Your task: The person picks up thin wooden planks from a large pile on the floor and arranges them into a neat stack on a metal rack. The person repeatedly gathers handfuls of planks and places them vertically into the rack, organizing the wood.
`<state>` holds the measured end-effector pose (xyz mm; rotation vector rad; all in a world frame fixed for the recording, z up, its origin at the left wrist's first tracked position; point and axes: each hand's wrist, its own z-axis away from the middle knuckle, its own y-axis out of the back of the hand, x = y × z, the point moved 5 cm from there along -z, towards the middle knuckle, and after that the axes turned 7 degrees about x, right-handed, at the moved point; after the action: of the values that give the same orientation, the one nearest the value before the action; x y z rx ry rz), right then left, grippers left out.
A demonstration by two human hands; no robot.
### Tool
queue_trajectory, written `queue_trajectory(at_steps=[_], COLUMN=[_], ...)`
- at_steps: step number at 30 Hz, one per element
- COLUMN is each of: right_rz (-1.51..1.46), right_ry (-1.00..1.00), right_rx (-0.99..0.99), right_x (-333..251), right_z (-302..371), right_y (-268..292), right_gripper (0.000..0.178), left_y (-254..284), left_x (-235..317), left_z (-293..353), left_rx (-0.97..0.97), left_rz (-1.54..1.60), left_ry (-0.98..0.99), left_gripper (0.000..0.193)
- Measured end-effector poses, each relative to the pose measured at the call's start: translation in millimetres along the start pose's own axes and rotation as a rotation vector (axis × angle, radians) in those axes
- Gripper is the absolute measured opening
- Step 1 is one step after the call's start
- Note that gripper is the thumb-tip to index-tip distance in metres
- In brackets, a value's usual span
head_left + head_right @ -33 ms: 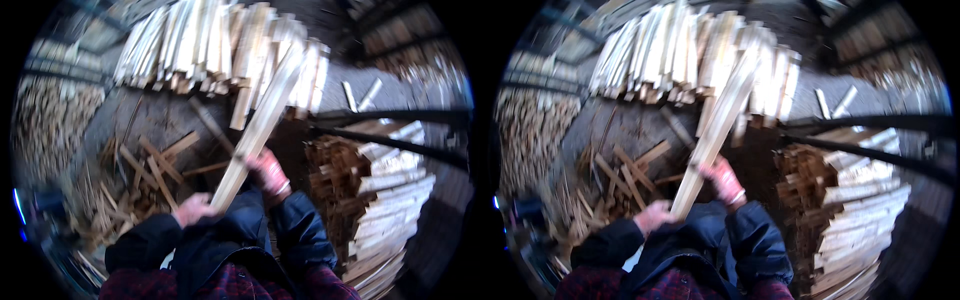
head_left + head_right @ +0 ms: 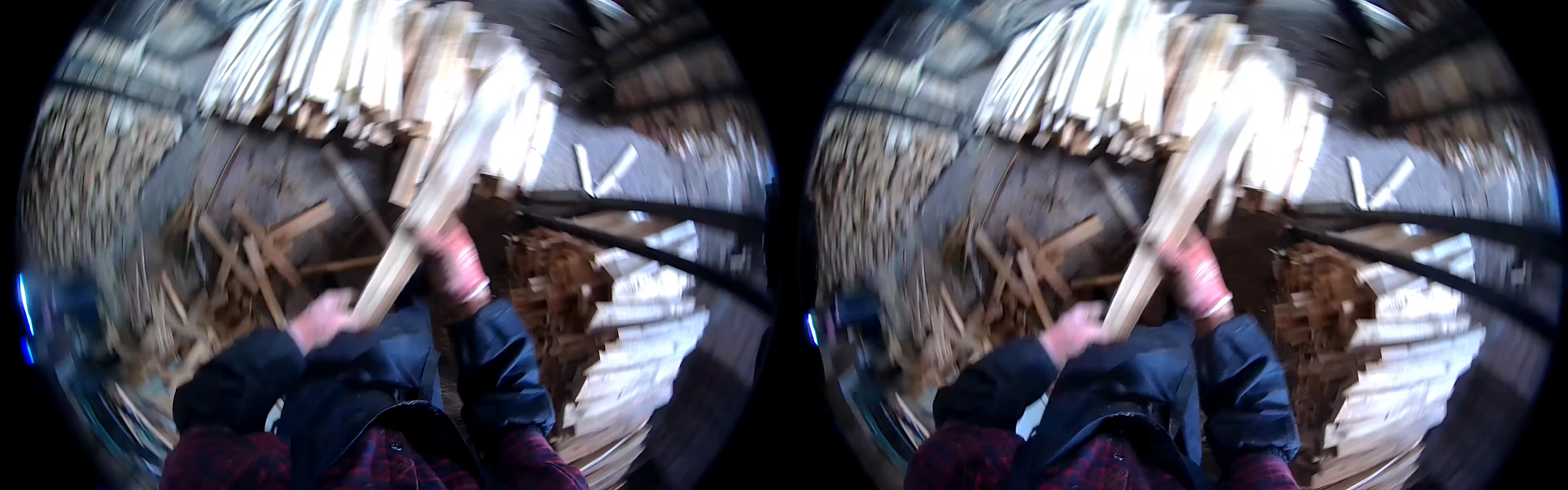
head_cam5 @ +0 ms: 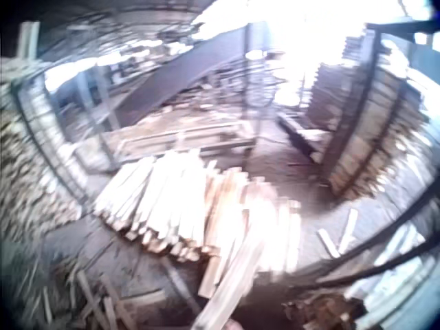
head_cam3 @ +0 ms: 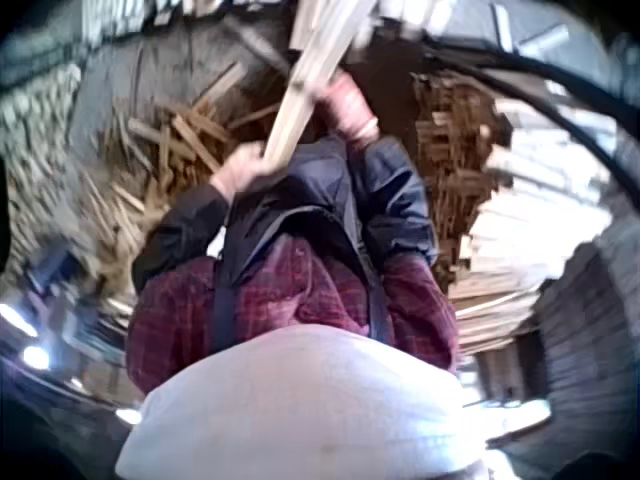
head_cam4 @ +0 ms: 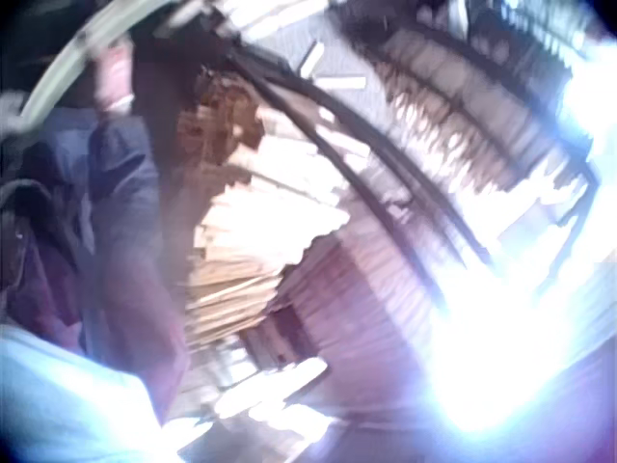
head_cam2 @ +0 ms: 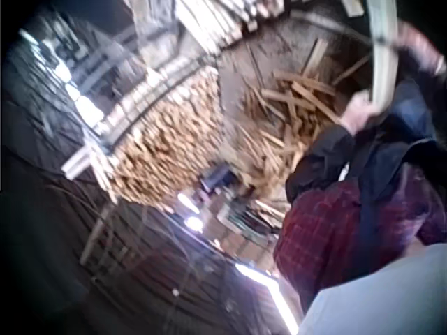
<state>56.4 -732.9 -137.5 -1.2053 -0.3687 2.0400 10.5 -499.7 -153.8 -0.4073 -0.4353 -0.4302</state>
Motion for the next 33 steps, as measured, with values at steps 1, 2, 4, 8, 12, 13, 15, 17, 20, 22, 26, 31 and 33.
queue_trajectory(at_steps=[1, 2, 4, 8, 12, 13, 15, 17, 20, 22, 26, 31, 33], right_rz=[0.014, 0.017, 0.088, 0.363, 0.675, 0.686, 0.8, 1.092, 1.458, 1.708, 1.849, 1.751, 1.722], right_ry=[0.033, 0.043, -0.018, -0.362, -0.751, -0.816, -0.803, -0.692, -0.443, -0.327, -0.209, -0.179, -0.33], right_rx=[0.036, 0.086, 0.14, -0.127, 0.075, 0.065, 0.008, -0.112, -0.253, -0.333, -0.358, -0.122, -0.031], right_x=[-2, 9, 8, 135, 237, 260, 303, 346, 443, 520, 664, 775, 794], right_z=[-29, -51, -43, -27, 30, 34, 21, -9, -78, -117, -185, -213, -211], right_y=[-5, -5, -56, -23, 1, 6, 18, 11, -13, -43, -83, -110, -110], right_gripper=[0.034, 0.023, 0.017, 0.042, 0.038, 0.039, 0.041, 0.049, 0.065, 0.081, 0.1, 0.092, 0.086], left_y=[13, 27, 35, 44, 63, 78, 123, 179, 286, 350, 480, 565, 573], left_x=[14, 20, 37, -44, -178, -199, -233, -269, -324, -393, -480, -552, -570], left_z=[-21, -34, -30, -4, 5, 7, 12, 13, 1, -25, -72, -119, -128], left_rx=[0.065, 0.151, 0.301, 0.395, 0.404, 0.394, 0.618, 0.824, 1.076, 1.191, 1.224, 1.316, 1.24], left_rz=[0.161, 0.349, 0.691, 0.432, 0.636, 0.571, 0.353, 0.266, 0.088, -0.06, -0.293, -0.476, -0.322], left_ry=[-0.133, -0.258, -0.42, -0.309, 0.018, 0.055, 0.149, -0.101, 0.048, 0.145, 0.453, 0.512, 0.549], left_gripper=[0.043, 0.042, 0.039, 0.025, 0.02, 0.022, 0.031, 0.046, 0.065, 0.08, 0.101, 0.08, 0.065])
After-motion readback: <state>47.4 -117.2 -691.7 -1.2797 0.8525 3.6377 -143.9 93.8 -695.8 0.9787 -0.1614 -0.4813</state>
